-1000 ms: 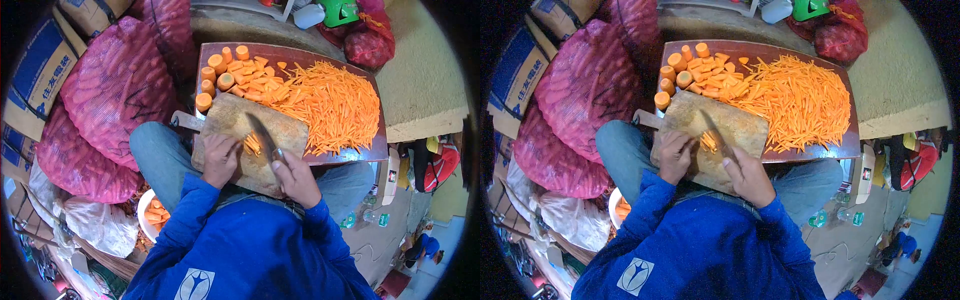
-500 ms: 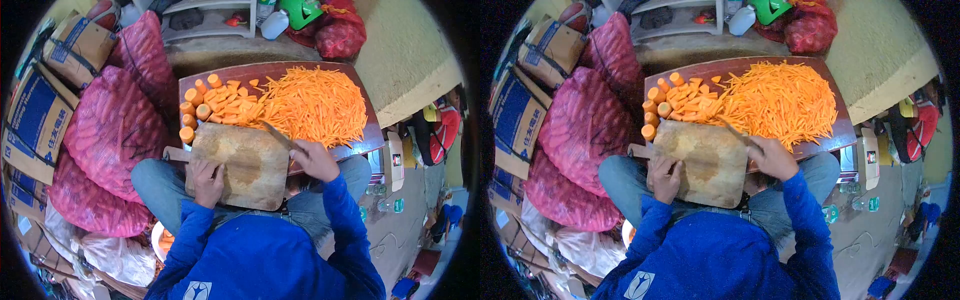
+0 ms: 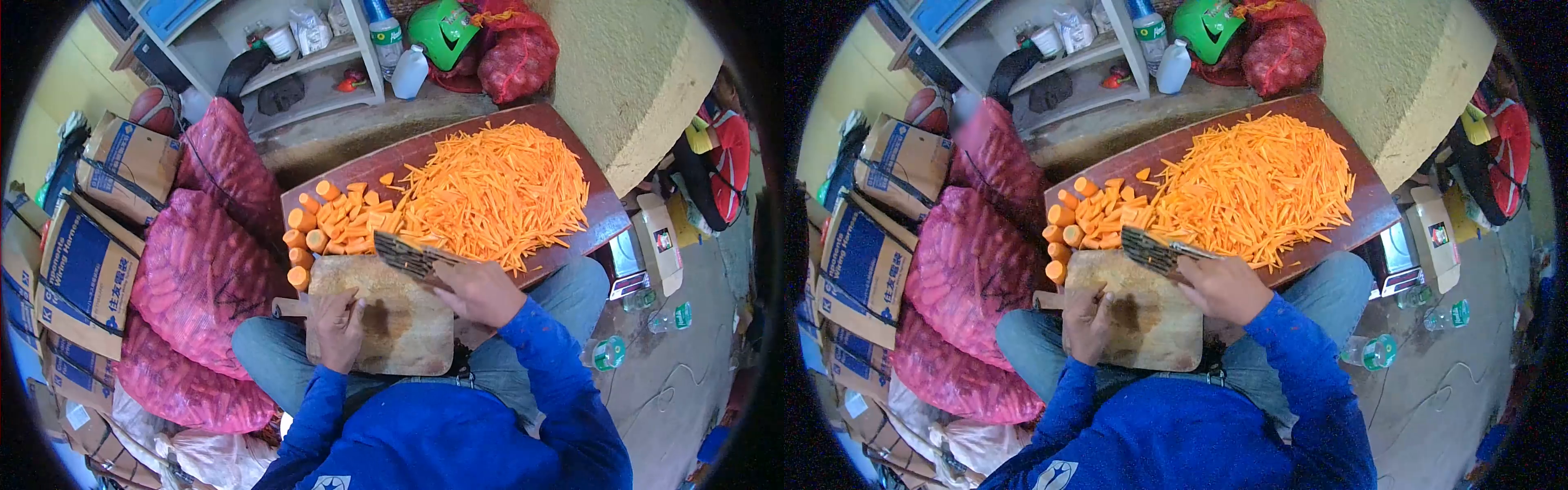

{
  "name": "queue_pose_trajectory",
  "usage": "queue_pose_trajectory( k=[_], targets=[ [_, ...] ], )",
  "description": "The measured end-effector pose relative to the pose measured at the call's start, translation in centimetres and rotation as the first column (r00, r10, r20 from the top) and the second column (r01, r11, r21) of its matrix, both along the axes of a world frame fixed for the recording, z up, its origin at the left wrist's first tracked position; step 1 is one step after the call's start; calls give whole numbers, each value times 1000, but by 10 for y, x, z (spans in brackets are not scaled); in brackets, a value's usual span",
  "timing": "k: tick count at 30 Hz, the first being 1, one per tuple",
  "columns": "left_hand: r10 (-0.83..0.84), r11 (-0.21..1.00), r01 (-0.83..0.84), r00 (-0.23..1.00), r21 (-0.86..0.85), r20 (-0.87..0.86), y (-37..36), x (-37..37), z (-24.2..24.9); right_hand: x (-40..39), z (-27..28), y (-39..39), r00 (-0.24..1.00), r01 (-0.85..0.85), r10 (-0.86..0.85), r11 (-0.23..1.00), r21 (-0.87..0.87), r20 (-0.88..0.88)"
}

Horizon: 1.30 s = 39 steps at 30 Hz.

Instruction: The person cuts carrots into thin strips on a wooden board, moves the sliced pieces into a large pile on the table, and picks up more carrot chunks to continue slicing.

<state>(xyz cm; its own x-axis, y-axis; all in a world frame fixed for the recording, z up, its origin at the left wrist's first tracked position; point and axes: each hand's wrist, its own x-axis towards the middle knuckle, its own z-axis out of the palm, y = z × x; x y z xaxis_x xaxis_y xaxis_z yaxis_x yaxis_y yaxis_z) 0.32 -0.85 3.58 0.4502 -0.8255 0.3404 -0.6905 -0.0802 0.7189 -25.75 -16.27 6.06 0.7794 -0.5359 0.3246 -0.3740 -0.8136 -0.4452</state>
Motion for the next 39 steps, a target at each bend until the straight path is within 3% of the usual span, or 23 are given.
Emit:
queue_pose_trajectory(
  k=[1, 5, 7, 10, 18, 20, 21, 24, 28, 30, 33, 37, 39],
  targets=[
    [-23, 999, 25, 998, -29, 59, -9, -2, 12, 1, -1, 0, 994, -48, 41, 997, -67, -97],
    [-177, 977, 200, 953, -73, 246, -70, -14, 52, -2, -2, -1, 997, -74, 70, 981, -180, -28],
    [-355, 935, 320, 818, 155, 453, -103, -25, 61, -5, 2, 1, 998, -56, 51, 987, -152, -35],
    [-358, 933, 278, 772, 228, 526, -157, -22, 37, -11, -8, 0, 999, -31, 23, 981, -189, -44],
    [-260, 965, 207, 830, 161, 493, -215, 57, -4, -5, -8, 8, 991, -135, 134, 988, -74, -16],
    [-289, 935, 161, 864, 317, 412, -213, 80, -4, 0, -12, 13, 984, -176, 176, 983, -50, -13],
    [-328, 919, 222, 890, 326, 317, -216, 100, -17, 3, -14, 15, 976, -216, 215, 976, -37, -16],
    [-402, 872, 254, 860, 418, 315, -213, 106, -17, 10, -19, 20, 955, -294, 294, 956, -9, -35],
    [-372, 904, 261, 870, 339, 323, -217, 99, -25, 16, -30, 23, 931, -359, 359, 933, 5, -61],
    [-383, 893, 317, 908, 321, 169, -223, 101, -30, 18, -35, 25, 931, -362, 361, 932, 2, -50],
    [-413, 900, 386, 904, 201, 114, -229, 105, -46, 22, -43, 22, 928, -370, 370, 929, 11, -50],
    [-411, 871, 342, 901, 354, 141, -212, 72, -1, 22, -42, 20, 920, -388, 390, 920, 58, -25],
    [-391, 898, 247, 828, 364, 403, -200, 60, 2, 21, -39, 18, 923, -381, 383, 923, 63, -33]
  ],
)
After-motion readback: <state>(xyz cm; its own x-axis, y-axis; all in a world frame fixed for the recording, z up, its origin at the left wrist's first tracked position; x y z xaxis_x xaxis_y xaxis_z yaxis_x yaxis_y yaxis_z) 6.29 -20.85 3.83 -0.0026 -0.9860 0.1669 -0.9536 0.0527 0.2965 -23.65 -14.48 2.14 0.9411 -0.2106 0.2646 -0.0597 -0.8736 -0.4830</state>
